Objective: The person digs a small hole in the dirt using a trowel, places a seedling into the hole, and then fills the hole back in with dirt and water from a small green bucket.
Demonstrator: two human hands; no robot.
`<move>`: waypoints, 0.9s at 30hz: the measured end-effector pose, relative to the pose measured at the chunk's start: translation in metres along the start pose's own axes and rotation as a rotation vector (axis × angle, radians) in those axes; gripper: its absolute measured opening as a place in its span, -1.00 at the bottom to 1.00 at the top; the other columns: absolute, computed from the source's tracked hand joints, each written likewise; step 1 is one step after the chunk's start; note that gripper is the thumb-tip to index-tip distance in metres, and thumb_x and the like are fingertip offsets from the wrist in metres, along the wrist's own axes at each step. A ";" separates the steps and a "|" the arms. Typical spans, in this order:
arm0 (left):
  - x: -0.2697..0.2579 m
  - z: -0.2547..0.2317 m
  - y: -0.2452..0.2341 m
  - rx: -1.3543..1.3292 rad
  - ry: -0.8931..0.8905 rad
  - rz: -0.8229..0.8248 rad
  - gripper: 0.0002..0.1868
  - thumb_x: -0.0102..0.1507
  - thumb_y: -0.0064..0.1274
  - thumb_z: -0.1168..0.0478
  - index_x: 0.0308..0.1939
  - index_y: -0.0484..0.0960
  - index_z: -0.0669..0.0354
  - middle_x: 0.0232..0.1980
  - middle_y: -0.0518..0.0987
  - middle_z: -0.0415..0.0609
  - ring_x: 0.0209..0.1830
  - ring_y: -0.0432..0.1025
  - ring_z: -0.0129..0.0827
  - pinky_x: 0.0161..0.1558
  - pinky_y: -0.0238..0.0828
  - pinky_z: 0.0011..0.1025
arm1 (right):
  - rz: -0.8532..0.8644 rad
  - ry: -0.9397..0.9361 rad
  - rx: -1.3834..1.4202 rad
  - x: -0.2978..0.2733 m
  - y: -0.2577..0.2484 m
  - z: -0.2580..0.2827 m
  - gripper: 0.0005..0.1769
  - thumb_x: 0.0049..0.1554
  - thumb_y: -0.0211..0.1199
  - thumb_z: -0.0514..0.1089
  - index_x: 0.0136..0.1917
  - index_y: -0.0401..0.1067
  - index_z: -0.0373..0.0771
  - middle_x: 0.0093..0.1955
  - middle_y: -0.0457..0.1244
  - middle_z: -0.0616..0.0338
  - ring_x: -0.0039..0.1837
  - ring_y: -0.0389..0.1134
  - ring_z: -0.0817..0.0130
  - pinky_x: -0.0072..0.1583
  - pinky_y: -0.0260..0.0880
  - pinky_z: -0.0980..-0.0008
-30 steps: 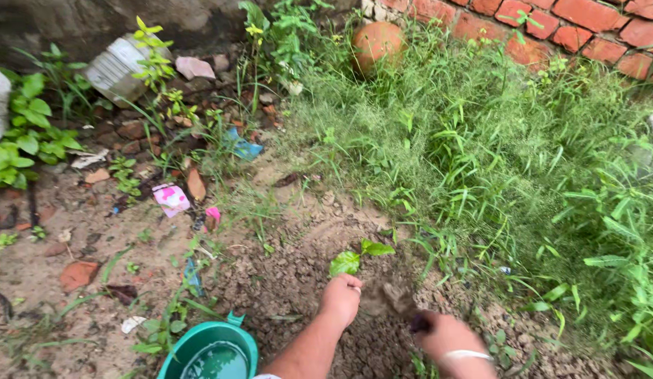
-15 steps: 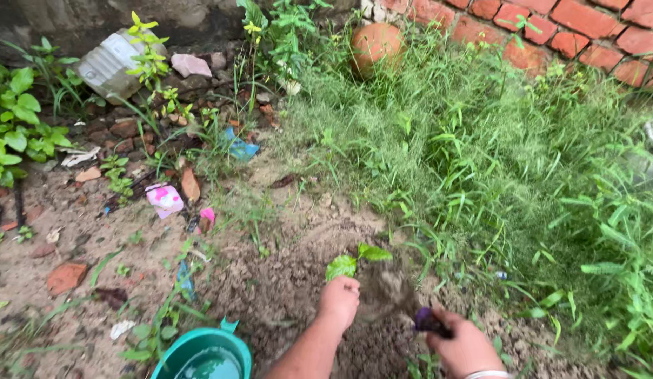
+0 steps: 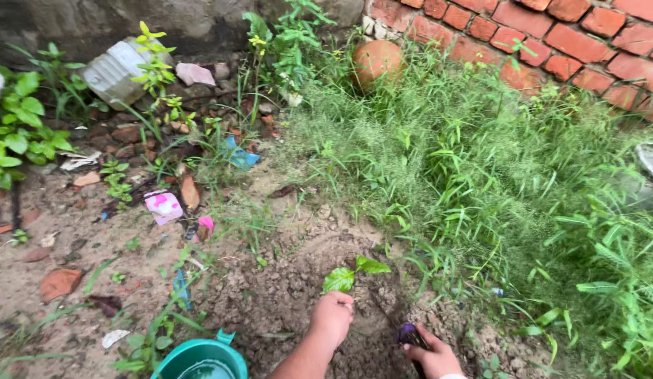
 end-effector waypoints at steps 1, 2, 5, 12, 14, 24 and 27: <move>-0.004 -0.007 0.003 -0.046 -0.011 0.009 -0.84 0.17 0.07 0.46 -0.21 0.69 0.26 -0.45 0.59 -0.05 -0.53 0.45 -0.36 -0.47 0.37 -0.34 | 0.043 -0.015 0.114 0.003 0.005 -0.009 -0.23 0.01 0.39 -0.10 0.48 0.29 -0.06 0.00 0.49 -0.07 -0.09 0.47 0.23 0.00 0.41 0.33; -0.007 -0.013 0.002 -0.092 -0.022 0.017 -0.83 0.17 0.08 0.47 -0.20 0.70 0.27 -0.46 0.58 -0.01 -0.54 0.44 -0.33 -0.48 0.33 -0.31 | 0.116 0.013 0.215 0.007 0.011 -0.016 -0.25 0.03 0.38 -0.12 0.48 0.29 -0.08 -0.01 0.48 -0.08 -0.09 0.48 0.25 0.00 0.40 0.35; -0.016 -0.021 -0.013 0.131 -0.061 -0.005 -0.83 0.20 0.08 0.40 -0.16 0.72 0.21 -0.41 0.63 -0.03 -0.50 0.48 -0.37 -0.42 0.41 -0.35 | 0.198 0.071 0.474 0.004 0.014 -0.035 -0.28 0.07 0.26 -0.17 0.50 0.22 -0.08 0.01 0.47 -0.05 -0.07 0.52 0.23 -0.03 0.40 0.34; -0.003 -0.008 0.025 -0.095 -0.088 0.091 -0.81 0.24 0.05 0.43 -0.11 0.69 0.26 -0.28 0.66 -0.04 -0.39 0.52 -0.39 -0.29 0.51 -0.41 | -0.173 -0.243 0.204 -0.050 -0.018 -0.023 -0.03 0.04 0.36 -0.51 0.67 0.17 -0.18 0.10 0.38 -0.43 -0.03 0.33 -0.49 0.02 0.34 -0.27; 0.003 0.002 0.058 -0.212 -0.048 0.148 -0.81 0.22 0.04 0.47 -0.11 0.68 0.31 -0.28 0.65 0.00 -0.38 0.52 -0.37 -0.28 0.53 -0.38 | -0.188 -0.480 -0.082 -0.066 -0.033 0.016 0.02 0.00 0.37 -0.47 0.65 0.10 -0.11 0.09 0.35 -0.43 0.02 0.30 -0.50 0.06 0.29 -0.30; -0.038 0.009 0.116 0.032 -0.139 0.202 -0.77 0.25 0.04 0.43 -0.05 0.68 0.20 -0.24 0.67 -0.08 -0.36 0.51 -0.46 -0.28 0.49 -0.44 | -0.219 0.045 -0.891 -0.093 -0.047 0.004 0.03 0.05 0.29 -0.23 0.61 -0.04 0.50 0.18 0.33 -0.07 0.20 0.49 0.12 0.37 0.43 0.31; -0.029 0.016 0.117 -0.072 -0.150 0.201 -0.77 0.23 0.04 0.47 -0.06 0.67 0.26 -0.27 0.64 -0.02 -0.40 0.48 -0.40 -0.33 0.46 -0.39 | -0.442 -0.160 -0.793 -0.104 -0.048 0.000 0.09 -0.05 0.25 -0.32 0.59 0.04 0.51 0.17 0.27 -0.05 0.16 0.45 0.12 0.32 0.49 0.29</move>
Point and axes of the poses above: each hand's wrist, its own x-axis towards the middle knuckle, its own y-axis out of the palm, z = x × y, the point moved 8 cm from there along x, towards the middle knuckle
